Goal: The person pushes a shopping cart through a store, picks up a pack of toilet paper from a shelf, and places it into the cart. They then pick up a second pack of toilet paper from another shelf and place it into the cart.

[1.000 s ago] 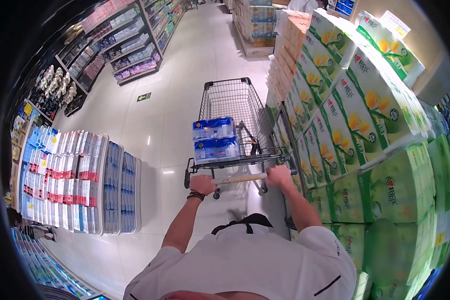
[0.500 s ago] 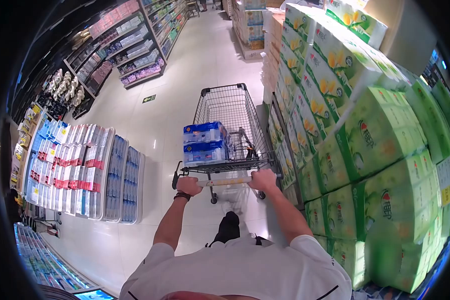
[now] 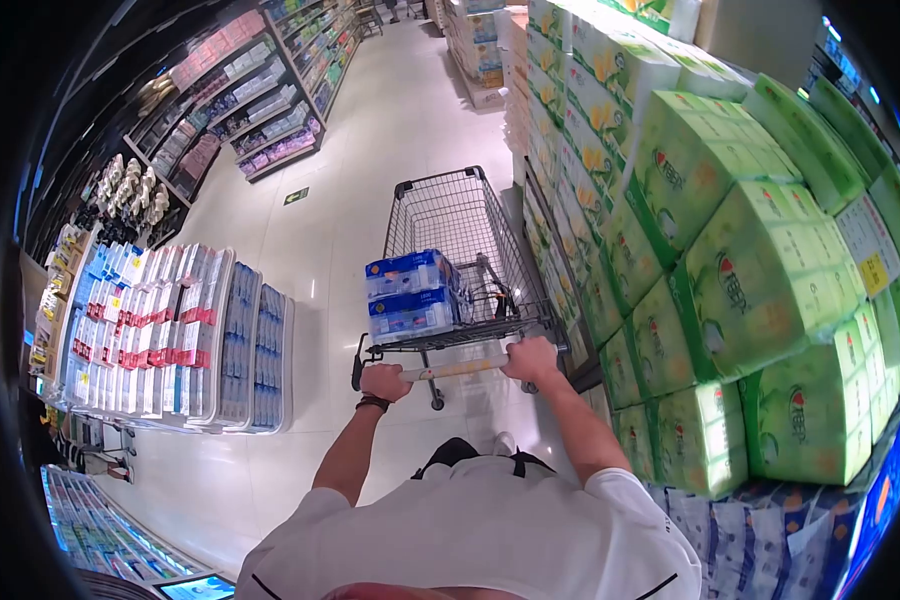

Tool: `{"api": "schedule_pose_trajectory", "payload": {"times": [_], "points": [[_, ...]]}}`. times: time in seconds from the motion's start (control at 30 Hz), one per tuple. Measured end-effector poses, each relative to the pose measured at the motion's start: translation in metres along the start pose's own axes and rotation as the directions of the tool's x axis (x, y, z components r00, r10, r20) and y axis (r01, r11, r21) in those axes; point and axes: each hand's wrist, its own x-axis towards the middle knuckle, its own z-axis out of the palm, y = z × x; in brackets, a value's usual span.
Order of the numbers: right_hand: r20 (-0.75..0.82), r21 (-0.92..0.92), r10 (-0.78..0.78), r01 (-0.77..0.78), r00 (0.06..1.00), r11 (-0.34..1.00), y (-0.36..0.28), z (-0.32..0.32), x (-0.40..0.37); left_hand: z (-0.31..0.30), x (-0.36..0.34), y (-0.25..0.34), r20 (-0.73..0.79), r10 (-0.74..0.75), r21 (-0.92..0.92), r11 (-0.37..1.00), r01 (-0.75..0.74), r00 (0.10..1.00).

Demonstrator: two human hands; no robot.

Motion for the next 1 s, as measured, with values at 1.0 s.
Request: {"api": "schedule_pose_trajectory", "payload": {"times": [1.0], "points": [[-0.009,-0.082,0.151,-0.151,0.989,0.985,-0.130,0.080,-0.340,0.034,-0.326,0.032,0.076,0.118,-0.070,0.991,-0.112,0.990]]}}
